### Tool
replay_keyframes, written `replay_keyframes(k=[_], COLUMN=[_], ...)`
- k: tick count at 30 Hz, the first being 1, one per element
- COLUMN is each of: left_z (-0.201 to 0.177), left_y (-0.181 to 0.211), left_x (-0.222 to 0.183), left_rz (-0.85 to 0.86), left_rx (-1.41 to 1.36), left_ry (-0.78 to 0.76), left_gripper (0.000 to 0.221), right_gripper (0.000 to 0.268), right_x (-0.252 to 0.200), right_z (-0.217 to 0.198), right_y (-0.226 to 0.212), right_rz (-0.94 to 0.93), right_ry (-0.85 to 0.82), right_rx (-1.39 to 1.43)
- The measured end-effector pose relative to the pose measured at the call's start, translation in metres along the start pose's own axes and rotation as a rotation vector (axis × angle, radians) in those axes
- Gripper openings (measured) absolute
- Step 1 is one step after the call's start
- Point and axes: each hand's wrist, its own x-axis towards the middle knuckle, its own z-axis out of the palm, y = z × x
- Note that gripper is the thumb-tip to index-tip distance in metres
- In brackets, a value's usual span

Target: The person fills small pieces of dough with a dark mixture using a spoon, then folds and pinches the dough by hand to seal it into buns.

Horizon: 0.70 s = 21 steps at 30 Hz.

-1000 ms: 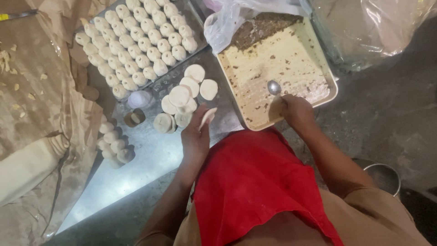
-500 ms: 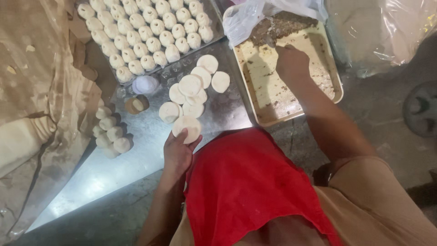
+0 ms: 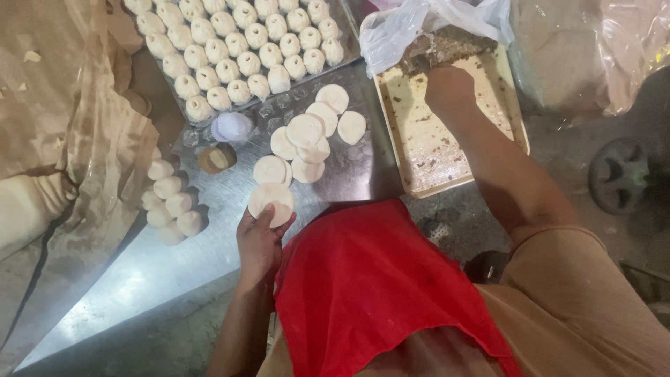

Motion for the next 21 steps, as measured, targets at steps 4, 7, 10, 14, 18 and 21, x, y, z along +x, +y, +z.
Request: replay_keyframes(k=[4, 7, 10, 14, 18, 21], left_z=[0.007, 0.010, 0.019, 0.030, 0.033, 0.032], left_y=[0.009, 0.014, 0.018, 0.020, 0.015, 0.011], left_x=[0.008, 0.013, 0.017, 0.021, 0.023, 0.023], left_rz=[0.016, 0.011, -0.011, 0.036, 0.030, 0.046], left_rx=[0.044, 0.060, 0.076, 0.102, 0.073, 0.048], left_ry=[0.006, -0.071, -0.060, -0.089, -0.081, -0.053], left_gripper=[0.041, 0.040, 0.039, 0.038, 0.038, 0.038], right_gripper=[0.018, 0.017, 0.018, 0.031, 0.037, 0.025], right_x=[0.004, 0.011, 0.022, 0.041, 0.024, 0.012], right_z=[-0.004, -0.006, -0.003, 0.008, 0.018, 0.026], right_y=[-0.005, -0.006, -0.003, 0.015, 0.044, 0.045], right_rz=[-0.011, -0.031, -0.066, -0.124, -0.132, 0.014], right_ry=[-0.030, -0.095, -0.131, -0.099, -0.005, -0.023], right_rx=[-0.020, -0.048, -0.092, -0.062, 0.179, 0.374])
